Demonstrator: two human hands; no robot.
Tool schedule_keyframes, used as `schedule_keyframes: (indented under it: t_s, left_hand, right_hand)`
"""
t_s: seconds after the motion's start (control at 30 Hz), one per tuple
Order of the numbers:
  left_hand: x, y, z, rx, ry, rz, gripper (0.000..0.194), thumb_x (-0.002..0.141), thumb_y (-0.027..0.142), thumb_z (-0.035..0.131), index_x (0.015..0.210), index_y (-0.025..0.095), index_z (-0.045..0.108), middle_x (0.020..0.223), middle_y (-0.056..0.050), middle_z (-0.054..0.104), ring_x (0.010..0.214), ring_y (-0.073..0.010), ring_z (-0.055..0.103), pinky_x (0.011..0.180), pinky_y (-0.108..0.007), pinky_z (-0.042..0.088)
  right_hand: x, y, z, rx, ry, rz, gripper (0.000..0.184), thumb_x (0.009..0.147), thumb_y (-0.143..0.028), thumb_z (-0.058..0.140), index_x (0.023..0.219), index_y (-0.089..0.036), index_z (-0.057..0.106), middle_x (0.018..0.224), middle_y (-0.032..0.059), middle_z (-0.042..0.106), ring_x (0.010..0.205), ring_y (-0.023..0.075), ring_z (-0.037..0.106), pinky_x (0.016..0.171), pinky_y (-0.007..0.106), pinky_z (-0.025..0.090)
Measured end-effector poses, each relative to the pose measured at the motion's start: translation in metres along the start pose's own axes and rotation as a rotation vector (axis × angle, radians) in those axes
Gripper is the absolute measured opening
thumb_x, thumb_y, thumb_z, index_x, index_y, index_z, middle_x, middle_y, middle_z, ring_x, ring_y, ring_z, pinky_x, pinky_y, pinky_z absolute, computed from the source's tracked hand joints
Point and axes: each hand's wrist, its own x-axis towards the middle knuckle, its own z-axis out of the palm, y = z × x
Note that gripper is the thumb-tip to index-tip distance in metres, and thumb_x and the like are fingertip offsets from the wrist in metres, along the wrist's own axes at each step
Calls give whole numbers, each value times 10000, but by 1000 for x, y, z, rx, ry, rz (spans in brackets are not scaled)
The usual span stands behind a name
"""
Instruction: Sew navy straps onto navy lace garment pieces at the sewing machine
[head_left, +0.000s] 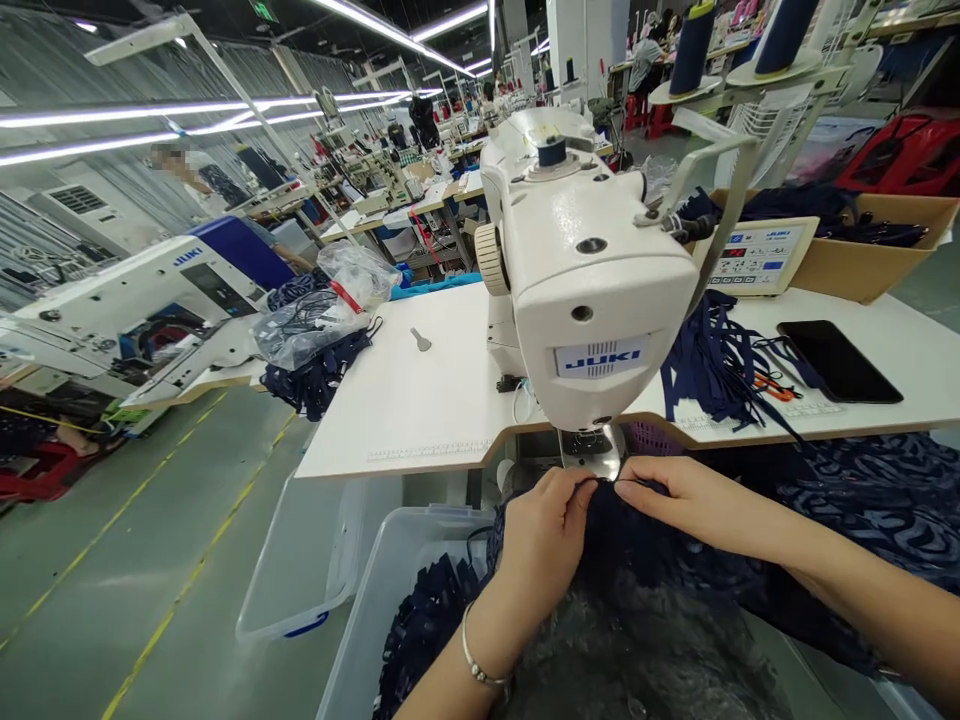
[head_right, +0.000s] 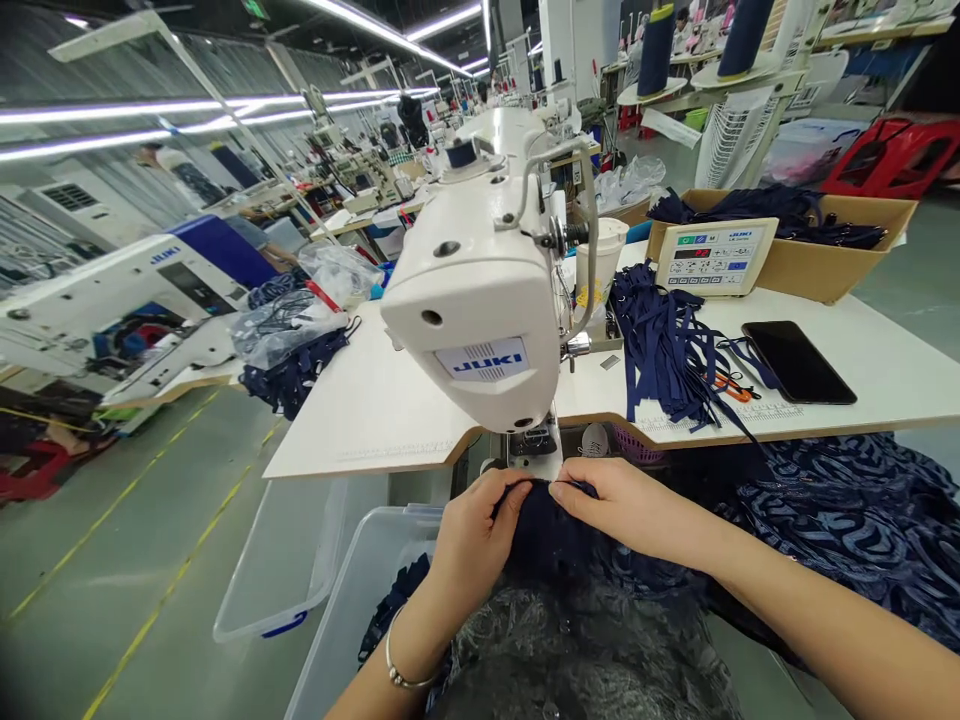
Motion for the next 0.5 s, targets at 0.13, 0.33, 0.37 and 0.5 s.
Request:
schedule_keyframes:
  t_s: [0.13, 0.33, 0.37, 0.5]
  left_hand:
    - [6, -3, 9, 326, 145, 101, 140, 972, 245, 501, 1025, 230, 630, 808, 9, 673, 671, -161, 639, 539, -265, 397]
    - [13, -5, 16, 525, 221, 146, 116, 978, 264, 501, 971, 218, 607, 742, 14, 637, 670, -165, 607, 576, -283, 413]
    - [14, -5, 16, 537, 231, 143, 116, 975, 272, 508, 962, 214, 608, 742, 9, 639, 676, -166, 601, 589, -283, 421]
    - [13, -7, 17, 527, 400, 197, 119, 946, 265, 565, 1012, 188, 627, 903, -53, 687, 829, -198, 629, 760, -328, 480]
  right_hand:
    - [16, 1, -11, -215, 9, -10, 319, 936, -441, 446, 831, -205, 632, 781, 11, 639, 753, 196, 563, 669, 273, 371]
    - [33, -5, -23, -529, 16, 55, 341, 887, -474, 479, 697, -214, 589, 651, 8, 618, 603, 178, 532, 549, 277, 264]
    - [35, -6, -24, -545, 12, 57, 348, 884, -477, 479, 680, -214, 578, 646, 10, 616, 598, 178, 529, 542, 277, 256]
    - [41, -5, -27, -575, 6, 40, 353, 870, -479, 492, 641, -216, 541, 642, 17, 608, 599, 182, 520, 533, 280, 240]
